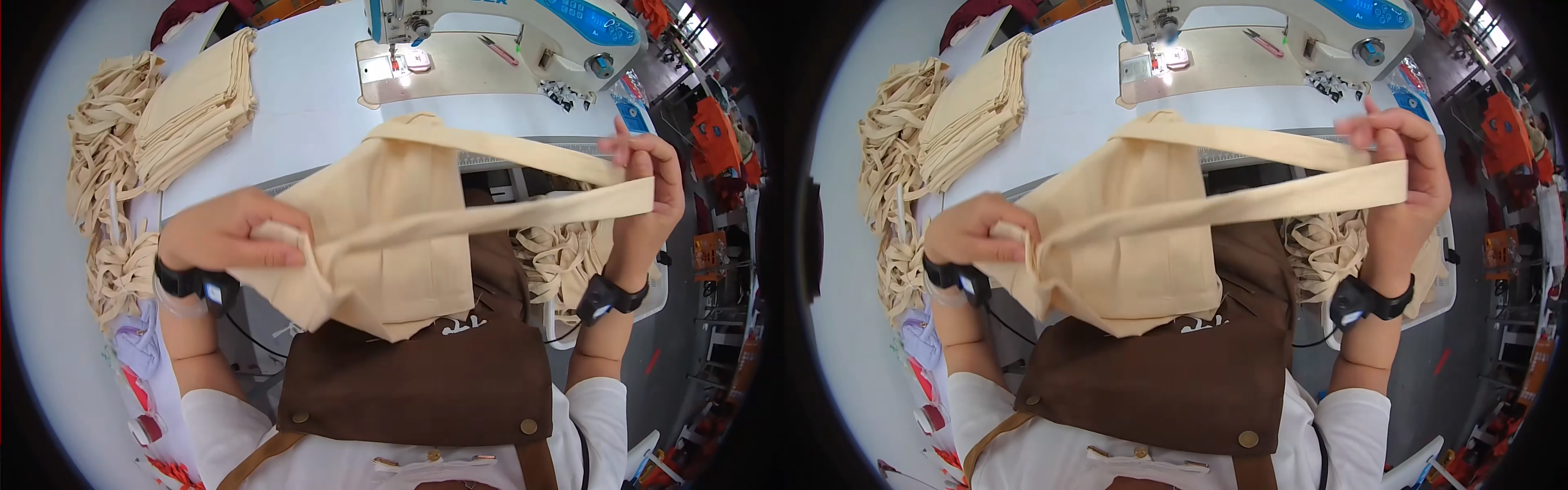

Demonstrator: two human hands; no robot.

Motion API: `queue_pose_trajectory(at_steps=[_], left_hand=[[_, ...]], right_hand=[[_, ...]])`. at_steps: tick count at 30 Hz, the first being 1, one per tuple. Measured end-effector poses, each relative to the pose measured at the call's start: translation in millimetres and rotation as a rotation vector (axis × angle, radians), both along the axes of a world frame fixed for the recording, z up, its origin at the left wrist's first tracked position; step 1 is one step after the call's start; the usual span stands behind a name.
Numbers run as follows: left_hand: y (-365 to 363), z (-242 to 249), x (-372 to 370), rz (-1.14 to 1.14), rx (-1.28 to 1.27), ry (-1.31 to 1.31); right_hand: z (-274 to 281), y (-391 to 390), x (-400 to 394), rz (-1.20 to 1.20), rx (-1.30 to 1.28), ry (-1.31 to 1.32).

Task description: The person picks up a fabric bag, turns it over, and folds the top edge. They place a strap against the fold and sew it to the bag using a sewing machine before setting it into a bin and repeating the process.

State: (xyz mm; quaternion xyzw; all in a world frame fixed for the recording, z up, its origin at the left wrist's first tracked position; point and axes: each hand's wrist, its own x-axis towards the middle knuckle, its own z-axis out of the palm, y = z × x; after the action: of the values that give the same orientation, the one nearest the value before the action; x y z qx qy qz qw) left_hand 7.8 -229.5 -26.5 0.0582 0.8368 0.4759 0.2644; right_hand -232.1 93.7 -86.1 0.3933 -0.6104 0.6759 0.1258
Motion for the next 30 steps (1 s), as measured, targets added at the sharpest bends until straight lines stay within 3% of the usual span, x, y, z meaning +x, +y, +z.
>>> queue_pose_trajectory(at_steps=[1,4,5,8,10,12,16,19,22,23,27,30], left_hand=[[-5.9,-2.4,-4.4,0.012,0.004,-0.021],[-17.1,8.2,-12.3,0.055,-0.014,-0.069],[-25.6,13.5,-12.3,0.039,-0.033,-0.062],[-51.4,24.4,-14.0,-0.033,-0.055,0.043],[-69.5,34.5,-14.3,-0.066,-0.109,0.108],[-79.8,37.9,-10.2,0.038,0.022,0.255],[-113.7,59.4,9.9,0.218,-0.010,0.189],[-100.0,52.6,-1.9,0.157,-0.205,0.209],[-47.5,20.5,-35.9,0.135,-0.294,0.101],[-30.0,11.1,-47.0,0.108,-0.255,0.097],[19.2,-12.1,-77.1,0.046,0.118,-0.058],[56.3,-10.6,-82.3,-0.086,0.332,-0.024]], right_hand=[[-4.3,10.2,-6.4,0.158,-0.059,-0.129],[-2.8,25.1,-5.9,0.006,-0.018,-0.178],[-2.4,30.6,-10.5,-0.042,-0.030,-0.106],[5.2,43.1,-2.1,-0.420,0.274,0.156],[12.4,52.2,-2.1,-0.260,0.439,0.161],[17.2,65.0,-3.9,-0.046,0.672,0.109],[14.8,86.2,-1.0,0.291,1.165,-0.278],[17.5,94.3,-3.2,0.519,1.166,-0.564],[0.4,86.3,-14.0,0.383,1.088,-0.370],[-0.7,78.6,-16.3,0.378,1.144,-0.341],[-21.1,23.8,-7.5,0.475,0.873,-0.174],[-19.1,-15.5,0.6,0.602,0.584,0.006]])
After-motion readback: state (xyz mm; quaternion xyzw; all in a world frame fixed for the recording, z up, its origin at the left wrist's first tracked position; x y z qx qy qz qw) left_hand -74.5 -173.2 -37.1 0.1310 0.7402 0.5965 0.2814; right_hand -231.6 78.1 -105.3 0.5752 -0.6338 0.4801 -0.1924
